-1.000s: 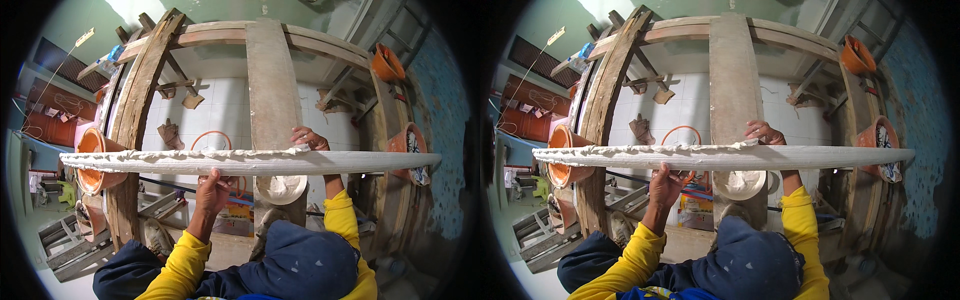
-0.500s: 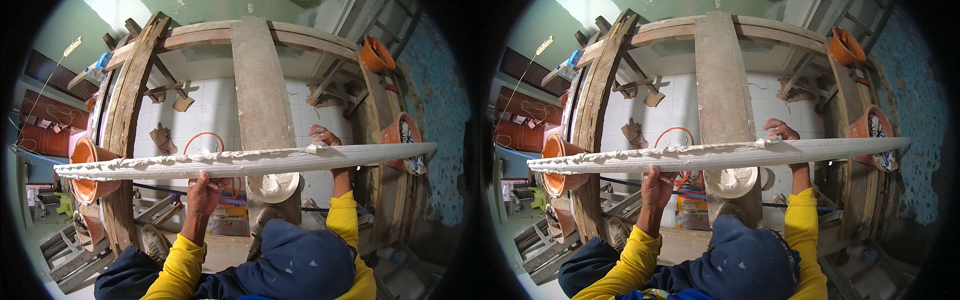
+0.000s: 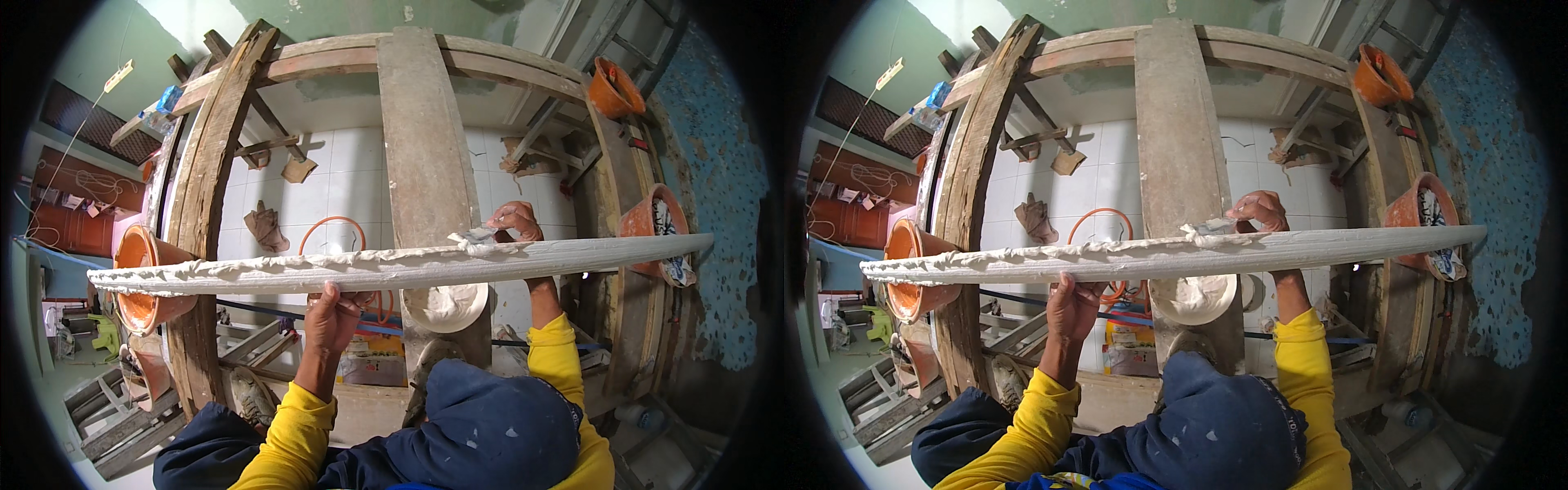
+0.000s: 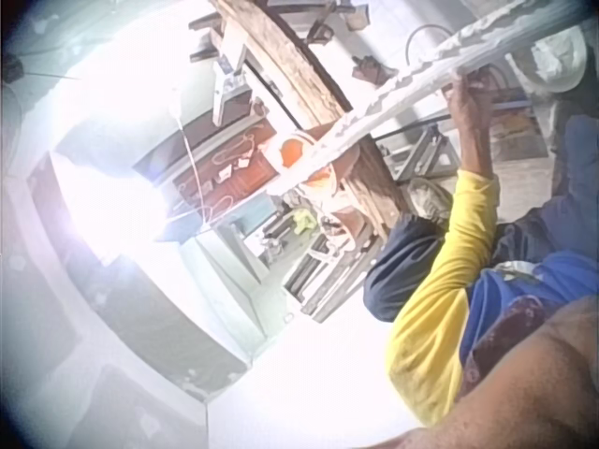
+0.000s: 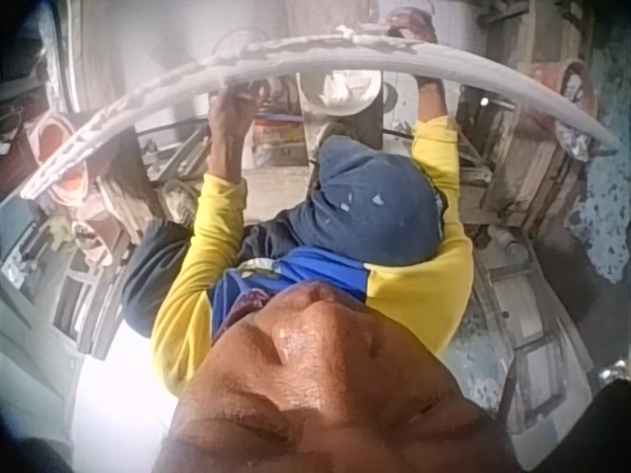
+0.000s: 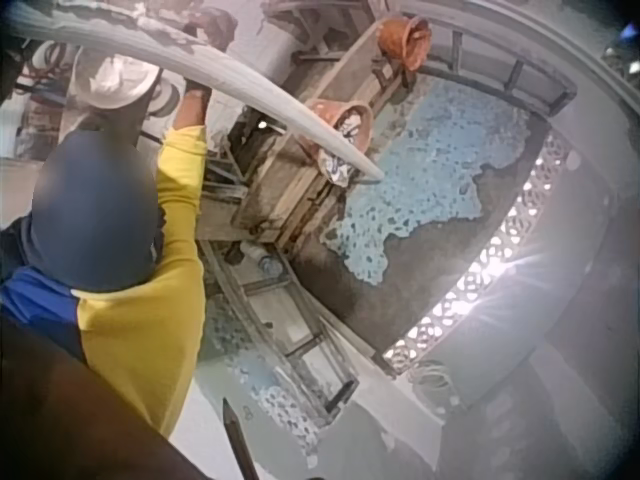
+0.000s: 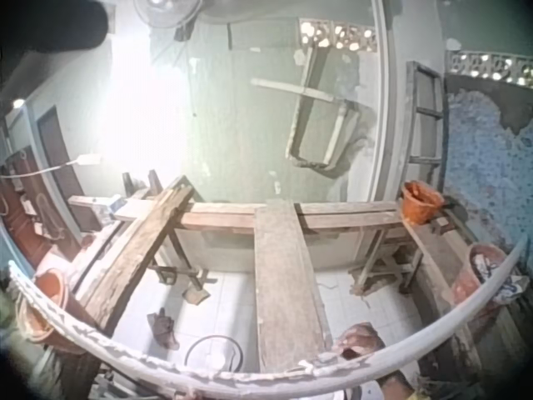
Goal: The person applies white plaster to a long, curved wooden frame using a putty knife. They repeatedly scoop plaster from a bowl and spread it along the frame's surface, smoothing it with the tool.
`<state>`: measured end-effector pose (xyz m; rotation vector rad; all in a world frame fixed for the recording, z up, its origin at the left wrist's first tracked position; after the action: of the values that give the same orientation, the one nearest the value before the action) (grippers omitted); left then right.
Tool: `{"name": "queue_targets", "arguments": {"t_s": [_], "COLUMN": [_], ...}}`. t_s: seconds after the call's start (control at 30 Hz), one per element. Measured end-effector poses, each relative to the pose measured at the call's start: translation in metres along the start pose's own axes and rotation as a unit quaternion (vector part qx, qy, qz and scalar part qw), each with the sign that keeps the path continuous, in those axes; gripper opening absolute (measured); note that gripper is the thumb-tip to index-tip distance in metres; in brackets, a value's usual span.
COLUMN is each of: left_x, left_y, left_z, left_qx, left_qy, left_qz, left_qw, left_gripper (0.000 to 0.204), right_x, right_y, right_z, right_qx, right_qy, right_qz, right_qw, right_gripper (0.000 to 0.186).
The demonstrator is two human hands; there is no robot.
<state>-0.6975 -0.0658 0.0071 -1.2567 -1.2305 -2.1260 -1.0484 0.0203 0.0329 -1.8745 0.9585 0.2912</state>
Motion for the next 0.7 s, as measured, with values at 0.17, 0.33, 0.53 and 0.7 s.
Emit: {"name": "queue_targets", "arguments": {"t_s": [0.17, 0.33, 0.53, 0.7], "left_x": [-0.006, -0.008, -0.008, -0.005], "left_y": [0.0, 0.001, -0.001, -0.001], "left_z": [0.0, 0.0, 0.001, 0.0], "left_qx": [0.0, 0.001, -0.005, -0.005], "left_qy": [-0.013, -0.026, -0.019, 0.009], "left_qz": [-0.004, -0.029, -0.028, 0.013], "left_qw": [1.0, 0.999, 0.999, 1.0], "left_gripper": [0.046, 0.047, 0.045, 0.052], "right_x": [-0.004, 0.018, 0.033, 0.076], "right_y": [0.011, -0.016, -0.006, -0.029], "right_z": [0.009, -0.01, -0.009, -0.023], "right_qx": [0.118, 0.045, 0.021, 0.067], "right_qy": [0.086, -0.001, 0.055, 0.019], "right_qz": [-0.128, -0.205, -0.062, -0.278], "right_qw": [0.981, 0.978, 0.996, 0.958], "right_gripper": [0.028, 0.024, 0.023, 0.023]}}
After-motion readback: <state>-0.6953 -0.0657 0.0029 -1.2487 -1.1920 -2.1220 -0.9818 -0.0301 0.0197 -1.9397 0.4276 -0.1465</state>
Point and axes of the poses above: each hand's wrist, its own z-axis away from the middle knuckle, its own x-axis out of the palm, y = z × x, the point moved 7 cm from there along -z, towards the middle knuckle, and after that the axes turned 5 degrees about z, right-handed, at the moved point
